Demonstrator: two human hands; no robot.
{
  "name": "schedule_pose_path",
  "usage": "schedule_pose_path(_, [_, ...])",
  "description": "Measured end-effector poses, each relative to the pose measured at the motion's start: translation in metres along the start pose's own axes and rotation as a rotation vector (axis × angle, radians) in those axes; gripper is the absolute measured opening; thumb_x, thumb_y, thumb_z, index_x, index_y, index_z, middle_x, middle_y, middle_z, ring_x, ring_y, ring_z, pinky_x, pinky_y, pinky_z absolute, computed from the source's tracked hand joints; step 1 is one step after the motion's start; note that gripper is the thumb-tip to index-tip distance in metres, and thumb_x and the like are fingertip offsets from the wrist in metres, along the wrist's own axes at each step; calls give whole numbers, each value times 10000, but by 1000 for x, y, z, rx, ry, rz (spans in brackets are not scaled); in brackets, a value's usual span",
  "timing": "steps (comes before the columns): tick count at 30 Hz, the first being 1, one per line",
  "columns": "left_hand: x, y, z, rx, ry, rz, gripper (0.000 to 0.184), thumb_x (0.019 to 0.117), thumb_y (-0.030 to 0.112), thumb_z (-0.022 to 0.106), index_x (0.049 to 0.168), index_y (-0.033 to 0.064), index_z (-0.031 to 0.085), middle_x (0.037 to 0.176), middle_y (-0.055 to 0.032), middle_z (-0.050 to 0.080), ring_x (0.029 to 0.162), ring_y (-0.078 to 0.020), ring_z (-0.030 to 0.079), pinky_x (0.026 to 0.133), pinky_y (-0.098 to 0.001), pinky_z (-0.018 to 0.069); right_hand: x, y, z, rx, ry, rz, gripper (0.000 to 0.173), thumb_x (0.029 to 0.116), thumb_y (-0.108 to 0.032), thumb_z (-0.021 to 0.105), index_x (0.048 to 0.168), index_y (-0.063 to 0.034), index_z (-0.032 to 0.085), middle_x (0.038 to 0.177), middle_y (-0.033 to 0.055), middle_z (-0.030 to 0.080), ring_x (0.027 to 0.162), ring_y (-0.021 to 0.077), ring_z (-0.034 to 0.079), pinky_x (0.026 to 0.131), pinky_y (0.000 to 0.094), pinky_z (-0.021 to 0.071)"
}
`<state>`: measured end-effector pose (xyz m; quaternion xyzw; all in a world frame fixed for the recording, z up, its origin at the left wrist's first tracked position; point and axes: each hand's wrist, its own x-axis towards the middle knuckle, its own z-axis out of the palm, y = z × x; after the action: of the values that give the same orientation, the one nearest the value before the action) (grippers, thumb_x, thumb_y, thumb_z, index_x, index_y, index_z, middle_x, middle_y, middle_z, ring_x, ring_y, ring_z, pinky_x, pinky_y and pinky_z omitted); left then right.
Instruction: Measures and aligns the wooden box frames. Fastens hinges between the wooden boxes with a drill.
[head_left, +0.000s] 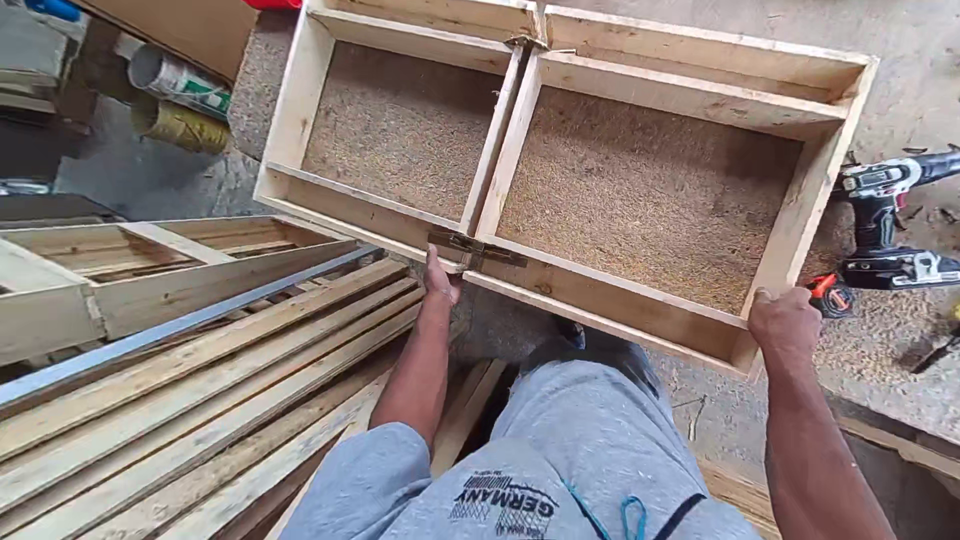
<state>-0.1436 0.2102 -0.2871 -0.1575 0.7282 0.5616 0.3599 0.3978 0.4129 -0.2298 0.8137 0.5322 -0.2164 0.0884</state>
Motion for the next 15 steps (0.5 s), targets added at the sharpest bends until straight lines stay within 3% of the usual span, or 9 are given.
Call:
schedule_pose_path(2, [-16,-10,3,33,34,-18,709,1062,618,356,1554,109,370,1485,-191,527,1289,-336,595,984,-576,555,-1,7,4,-32,-7,-19,546,1063,-379,439,1348,83,495,1180,371,640,1144,530,636,933,676,500])
schedule_pose_path(4, [-22,-8,19,59,142,0,653,1084,548,373,1513,58,415,1479,-227,512,1290,-358,581,978,-586,549,1,7,5,-35,-11,-37,539,1071,-369,423,1324,99,508,1186,379,634,1155,538,628,946,680,493])
schedule_pose_path(8, [-32,-6,24,179,205,-31,720,1072,617,336,1476,36,465,1473,-242,514,1306,-368,568,994,-604,535,-6,9,5,-36,-40,-82,523,1065,-346,449,1303,116,507,1177,393,622,1157,550,616,957,686,480])
schedule_pose_path(11, [-36,-6,26,128,170,-36,678,1083,589,332,1505,69,439,1446,-219,553,1264,-351,610,964,-593,559,1,9,5,-49,-93,-72,550,1053,-355,487,1335,118,478,1199,398,612,1174,553,608,965,683,478])
schedule_pose_path(13, [-35,-6,25,85,105,-43,701,1073,626,298,1548,120,395,1456,-190,564,1266,-337,618,971,-587,560,9,10,-2,-13,-152,-88,666,1037,-481,514,1331,116,484,1199,399,608,1179,559,598,969,704,466])
schedule_pose_path(15, [-34,-9,24,66,95,-28,736,1056,667,284,1564,143,385,1492,-170,543,1318,-319,586,1020,-587,535,17,19,-10,12,-151,-160,771,1031,-625,414,1223,106,566,1130,383,636,1126,551,620,923,725,462])
